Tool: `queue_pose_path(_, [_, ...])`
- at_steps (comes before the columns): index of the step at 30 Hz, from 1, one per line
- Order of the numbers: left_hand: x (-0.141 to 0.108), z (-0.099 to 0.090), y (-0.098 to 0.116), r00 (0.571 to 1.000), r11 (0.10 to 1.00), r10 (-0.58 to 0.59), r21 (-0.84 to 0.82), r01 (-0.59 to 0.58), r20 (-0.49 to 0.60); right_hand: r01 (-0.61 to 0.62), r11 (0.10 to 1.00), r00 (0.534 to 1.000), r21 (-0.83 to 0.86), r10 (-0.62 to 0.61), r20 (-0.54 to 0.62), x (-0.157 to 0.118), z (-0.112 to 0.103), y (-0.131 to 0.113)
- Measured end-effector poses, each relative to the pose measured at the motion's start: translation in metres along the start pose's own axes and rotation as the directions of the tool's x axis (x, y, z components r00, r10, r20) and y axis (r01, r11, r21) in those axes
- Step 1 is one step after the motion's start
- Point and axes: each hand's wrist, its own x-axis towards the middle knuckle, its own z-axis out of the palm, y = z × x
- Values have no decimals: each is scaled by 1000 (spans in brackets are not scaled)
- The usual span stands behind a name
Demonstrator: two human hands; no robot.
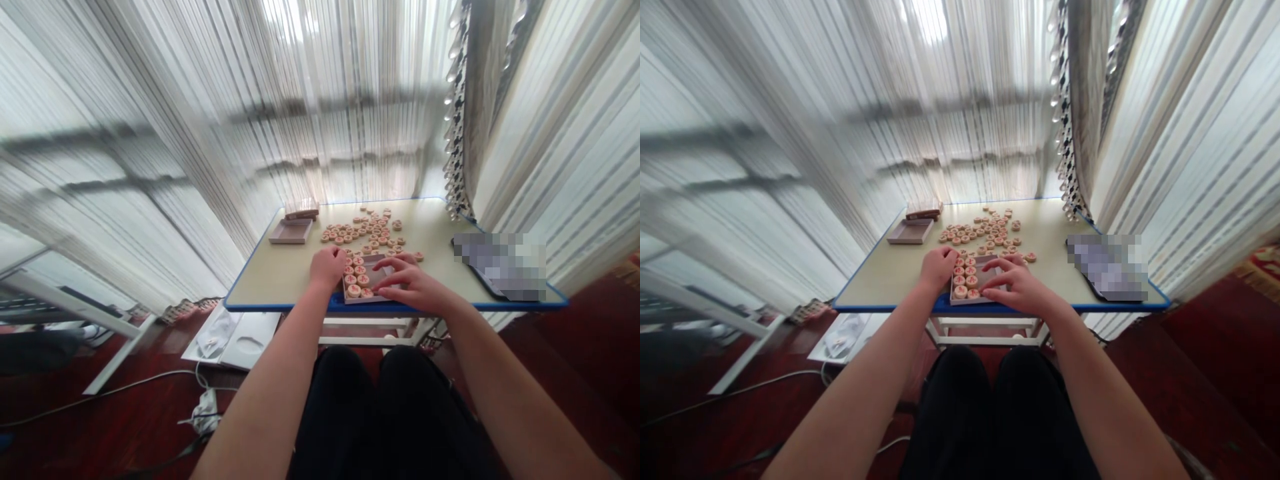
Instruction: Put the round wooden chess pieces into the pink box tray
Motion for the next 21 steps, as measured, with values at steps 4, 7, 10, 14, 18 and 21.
queue_pose_path(4, [1, 0, 0, 1000, 1000, 5, -15, -5, -5, 11, 1000, 1000, 8, -12, 24, 1, 0, 0])
queue_pose_path(7, [1, 1, -1, 1000, 1000, 5, -19, -5, -10, 14, 1000, 999, 21, -15, 32, 0, -1, 0])
queue_pose_path(10, [2, 2, -2, 1000, 1000, 6, -18, -6, -13, -4, 999, 1000, 41, 3, 23, 0, -1, 1])
queue_pose_path(14, [2, 3, -2, 1000, 1000, 4, -21, -4, -5, -23, 998, 999, 53, 21, 36, -1, -1, 1])
queue_pose_path(18, [2, 2, -1, 1000, 1000, 6, -21, -6, -4, -16, 999, 998, 48, 14, 56, 0, -2, 0])
queue_pose_path(21, [2, 1, 0, 1000, 1000, -5, -12, 5, 8, -12, 999, 998, 45, 10, 58, 0, -2, -1])
